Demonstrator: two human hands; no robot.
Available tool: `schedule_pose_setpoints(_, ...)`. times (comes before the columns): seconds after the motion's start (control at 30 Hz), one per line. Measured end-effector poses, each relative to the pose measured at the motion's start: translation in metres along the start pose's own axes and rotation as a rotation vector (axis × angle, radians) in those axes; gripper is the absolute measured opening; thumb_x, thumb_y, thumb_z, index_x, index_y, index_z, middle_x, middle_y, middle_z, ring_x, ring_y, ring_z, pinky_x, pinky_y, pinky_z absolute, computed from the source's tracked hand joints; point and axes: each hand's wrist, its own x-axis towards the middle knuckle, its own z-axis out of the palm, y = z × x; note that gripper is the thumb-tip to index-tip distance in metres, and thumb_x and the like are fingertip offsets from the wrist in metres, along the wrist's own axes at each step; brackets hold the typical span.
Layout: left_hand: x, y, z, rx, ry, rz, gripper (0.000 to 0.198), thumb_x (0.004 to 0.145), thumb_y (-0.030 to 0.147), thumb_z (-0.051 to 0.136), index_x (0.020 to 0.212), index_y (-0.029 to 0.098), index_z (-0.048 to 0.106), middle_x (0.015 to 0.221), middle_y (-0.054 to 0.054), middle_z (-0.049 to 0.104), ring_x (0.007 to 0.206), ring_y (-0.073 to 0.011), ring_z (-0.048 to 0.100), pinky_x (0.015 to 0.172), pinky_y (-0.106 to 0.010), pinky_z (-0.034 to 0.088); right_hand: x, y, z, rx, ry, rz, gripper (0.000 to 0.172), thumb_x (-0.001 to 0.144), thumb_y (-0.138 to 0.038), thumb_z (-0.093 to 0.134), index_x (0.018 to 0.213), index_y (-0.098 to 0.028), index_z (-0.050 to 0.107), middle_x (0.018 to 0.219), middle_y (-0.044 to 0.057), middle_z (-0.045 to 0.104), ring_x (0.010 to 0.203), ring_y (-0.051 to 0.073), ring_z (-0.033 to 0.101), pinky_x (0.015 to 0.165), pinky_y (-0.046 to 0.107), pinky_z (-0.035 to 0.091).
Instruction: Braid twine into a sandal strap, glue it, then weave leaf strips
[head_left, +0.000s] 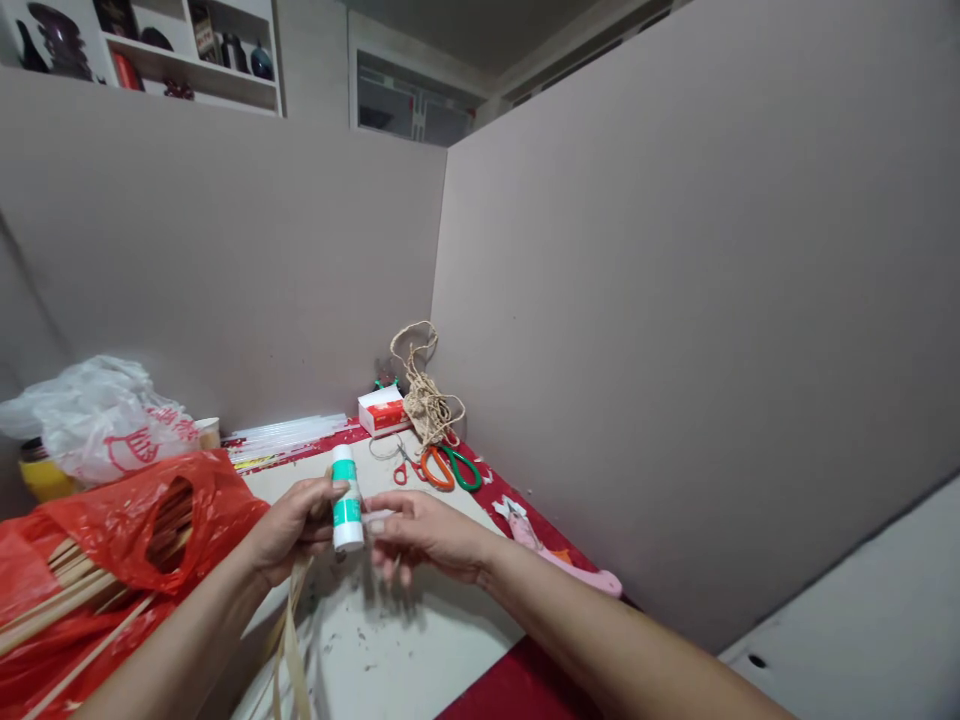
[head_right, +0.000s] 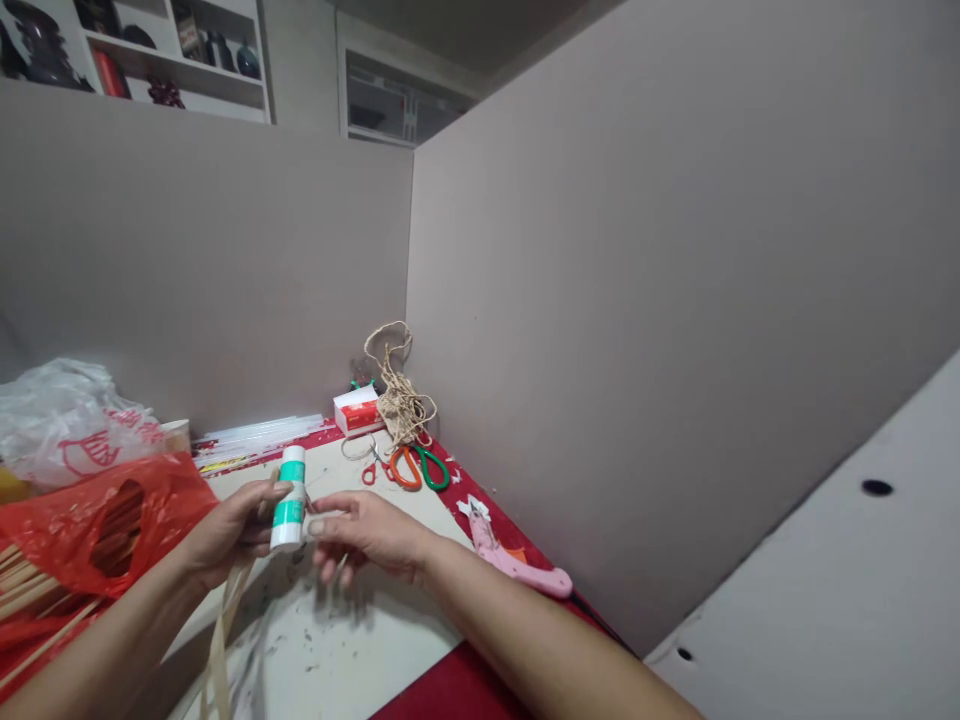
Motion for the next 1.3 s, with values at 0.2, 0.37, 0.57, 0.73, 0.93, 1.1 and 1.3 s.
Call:
schedule_pose_setpoints(0.2, 0.006, -0.002, -0.005, 0.016, 0.028, -0.001, 0.035, 0.071, 0.040, 0.069, 0.068, 0.020, 0.040, 0.049, 0.011, 0.030, 0.039, -0.0024, 0.012, 0.038, -0.018, 0.009, 0.001, -0.008, -0.013, -0.092, 0.193, -0.201, 0.029, 0.073, -0.043, 0.069, 0.071, -0.014, 0.063, 0.042, -0.011, 0.034, 0.038, 0.003, 0.024, 0.039, 0.018, 0.017)
schedule_pose_setpoints(0.37, 0.011, -0.011, -0.003, -0.022, 0.105, 0.000, 0.034, 0.071, 0.039, 0.070, 0.074, 0.020, 0.042, 0.052, 0.009, 0.043, 0.037, -0.0017, 0.016, 0.038, -0.017, 0.007, -0.007, -0.019, -0.006, -0.351, 0.258, -0.285, 0.023, 0.074, -0.037, 0.064, 0.070, -0.014, 0.065, 0.049, -0.008, 0.036, 0.044, 0.006, 0.025, 0.044, 0.022, 0.020)
schedule_pose_setpoints(0.57, 0.020, -0.014, -0.009, -0.372, 0.196, 0.021, 0.035, 0.070, 0.038, 0.072, 0.072, 0.019, 0.042, 0.051, 0.010, 0.043, 0.033, 0.0008, 0.015, 0.033, -0.014, 0.006, -0.013, -0.006, 0.007, -0.527, 0.150, -0.226, 0.023, 0.077, -0.034, 0.057, 0.065, -0.015, 0.061, 0.054, -0.006, 0.036, 0.051, 0.008, 0.030, 0.049, 0.023, 0.023)
schedule_pose_setpoints(0.73, 0.023, -0.011, -0.020, -0.473, 0.219, 0.023, 0.032, 0.075, 0.039, 0.064, 0.069, 0.019, 0.040, 0.047, 0.009, 0.044, 0.029, 0.0000, 0.018, 0.030, -0.012, 0.012, -0.010, 0.005, -0.006, -0.625, 0.199, -0.200, 0.023, 0.077, -0.034, 0.056, 0.064, -0.015, 0.060, 0.059, -0.003, 0.043, 0.057, 0.011, 0.038, 0.054, 0.023, 0.031)
schedule_pose_setpoints(0.93, 0.023, -0.011, -0.024, -0.482, 0.155, -0.074, 0.021, 0.080, 0.030, 0.057, 0.069, 0.017, 0.044, 0.062, -0.006, 0.067, 0.027, 0.0002, 0.022, 0.027, -0.012, 0.016, -0.004, 0.005, -0.039, -0.604, 0.308, -0.217, 0.023, 0.075, -0.037, 0.057, 0.068, -0.016, 0.060, 0.057, -0.004, 0.042, 0.052, 0.009, 0.035, 0.051, 0.023, 0.028)
schedule_pose_setpoints(1.1, 0.025, -0.013, -0.027, -0.481, 0.123, -0.103, 0.023, 0.082, 0.030, 0.054, 0.066, 0.014, 0.048, 0.068, -0.012, 0.070, 0.026, 0.0004, 0.022, 0.026, -0.013, 0.018, -0.001, 0.012, -0.055, -0.598, 0.313, -0.126, 0.029, 0.078, -0.043, 0.051, 0.076, -0.015, 0.060, 0.048, -0.007, 0.039, 0.041, 0.008, 0.033, 0.042, 0.021, 0.026)
schedule_pose_setpoints(1.3, 0.027, -0.014, -0.028, -0.405, 0.154, -0.076, 0.024, 0.080, 0.032, 0.055, 0.065, 0.013, 0.050, 0.064, -0.010, 0.069, 0.028, 0.0004, 0.021, 0.027, -0.013, 0.016, 0.004, 0.018, -0.070, -0.756, 0.317, -0.019, 0.030, 0.083, -0.041, 0.048, 0.080, -0.015, 0.063, 0.067, 0.003, 0.063, 0.044, 0.010, 0.050, 0.046, 0.023, 0.040)
